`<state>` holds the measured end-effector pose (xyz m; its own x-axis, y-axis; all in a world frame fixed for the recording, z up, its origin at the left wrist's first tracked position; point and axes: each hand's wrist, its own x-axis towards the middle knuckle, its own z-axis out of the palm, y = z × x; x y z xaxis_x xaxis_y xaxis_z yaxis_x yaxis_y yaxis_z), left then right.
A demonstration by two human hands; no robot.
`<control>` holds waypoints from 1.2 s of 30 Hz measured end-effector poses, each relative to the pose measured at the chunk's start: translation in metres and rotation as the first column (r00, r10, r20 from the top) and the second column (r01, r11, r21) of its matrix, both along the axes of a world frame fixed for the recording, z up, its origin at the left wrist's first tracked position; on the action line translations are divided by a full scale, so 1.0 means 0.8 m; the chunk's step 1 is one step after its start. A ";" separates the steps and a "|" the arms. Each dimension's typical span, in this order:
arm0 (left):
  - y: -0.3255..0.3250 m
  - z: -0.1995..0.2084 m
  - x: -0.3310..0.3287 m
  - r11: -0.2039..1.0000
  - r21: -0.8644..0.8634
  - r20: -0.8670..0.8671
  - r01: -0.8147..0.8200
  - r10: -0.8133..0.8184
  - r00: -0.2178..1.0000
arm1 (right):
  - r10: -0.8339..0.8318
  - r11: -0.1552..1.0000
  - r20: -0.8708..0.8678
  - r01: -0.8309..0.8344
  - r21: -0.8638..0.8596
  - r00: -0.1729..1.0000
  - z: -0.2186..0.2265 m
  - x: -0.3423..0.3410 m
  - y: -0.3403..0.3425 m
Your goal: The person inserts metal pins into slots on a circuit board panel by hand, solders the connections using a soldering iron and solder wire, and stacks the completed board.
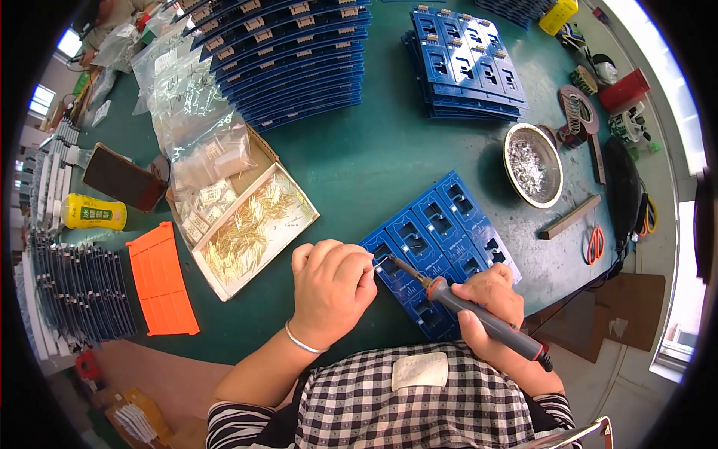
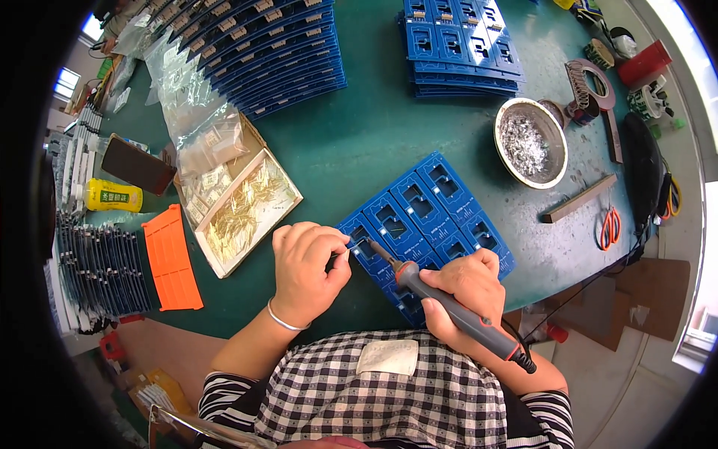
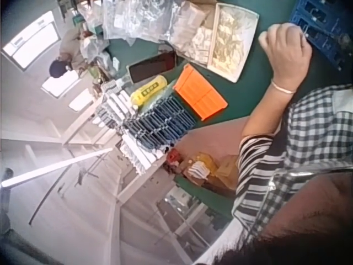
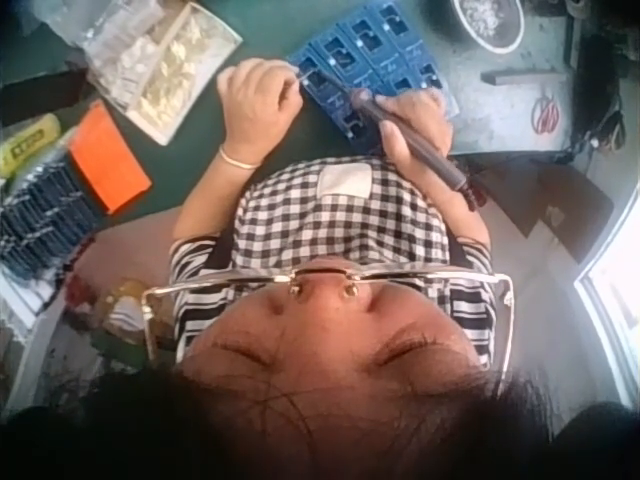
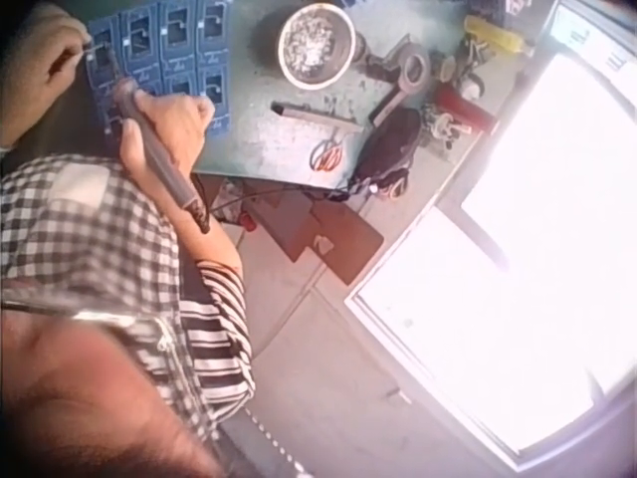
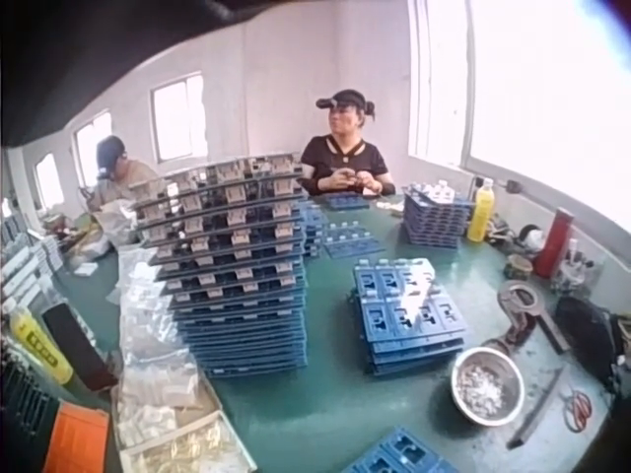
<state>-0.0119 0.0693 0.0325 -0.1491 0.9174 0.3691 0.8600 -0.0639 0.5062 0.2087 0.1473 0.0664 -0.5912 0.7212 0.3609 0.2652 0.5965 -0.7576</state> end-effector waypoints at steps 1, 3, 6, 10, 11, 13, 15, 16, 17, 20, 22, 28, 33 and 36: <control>0.001 0.000 0.000 1.000 -0.015 0.005 0.002 -0.002 1.000 | 0.002 1.000 0.027 -0.002 -0.013 1.000 0.002 0.000 0.001; 0.003 -0.001 0.000 1.000 0.018 0.001 0.001 -0.001 1.000 | 0.009 1.000 0.035 -0.009 0.004 0.999 0.005 -0.002 0.002; 0.004 -0.001 0.001 1.000 0.028 -0.004 0.005 -0.005 1.000 | 0.009 1.000 0.048 -0.009 0.009 0.999 0.009 -0.003 0.003; 0.004 0.000 0.002 1.000 0.000 -0.022 0.014 -0.014 1.000 | 0.012 1.000 0.065 -0.013 0.019 0.998 0.008 -0.003 0.002; 0.003 0.000 0.002 1.000 0.020 -0.019 0.011 -0.010 1.000 | 0.011 1.000 0.064 -0.012 0.020 0.998 0.009 -0.002 0.003; 0.003 0.000 0.001 1.000 0.005 -0.014 0.006 -0.006 1.000 | 0.033 0.999 0.116 -0.037 0.034 0.993 0.011 0.001 0.005; 0.001 0.000 0.000 0.999 0.031 -0.005 0.003 -0.003 1.000 | 0.044 0.998 0.079 -0.048 0.050 0.996 0.017 0.006 0.007; 0.001 0.000 0.000 1.000 0.008 0.004 0.002 -0.002 1.000 | 0.044 0.998 0.070 -0.046 0.036 0.997 0.020 0.008 0.007; 0.000 0.001 0.000 0.999 0.034 0.002 0.001 -0.001 1.000 | 0.052 0.997 0.061 -0.055 0.054 0.997 0.024 0.010 0.007; -0.002 0.003 -0.001 0.999 0.037 -0.003 0.010 -0.010 1.000 | 0.009 0.999 0.059 -0.011 0.039 0.998 0.030 0.018 0.002; -0.003 0.005 -0.001 0.999 0.024 -0.020 0.026 -0.026 0.999 | -0.008 1.000 0.045 0.008 0.009 0.999 0.027 0.025 -0.002; -0.008 0.005 0.001 0.998 0.051 0.026 0.030 -0.031 0.999 | -0.034 0.998 0.064 0.038 -0.052 0.997 0.014 0.053 -0.010; -0.039 0.018 0.004 0.988 0.156 0.154 -0.002 -0.023 0.988 | -0.232 0.917 -0.136 0.263 0.301 0.963 0.014 0.069 0.012; -0.067 0.032 0.018 0.996 0.087 0.372 -0.037 0.001 0.928 | -0.519 0.750 -0.074 0.495 0.439 0.852 0.023 0.085 0.043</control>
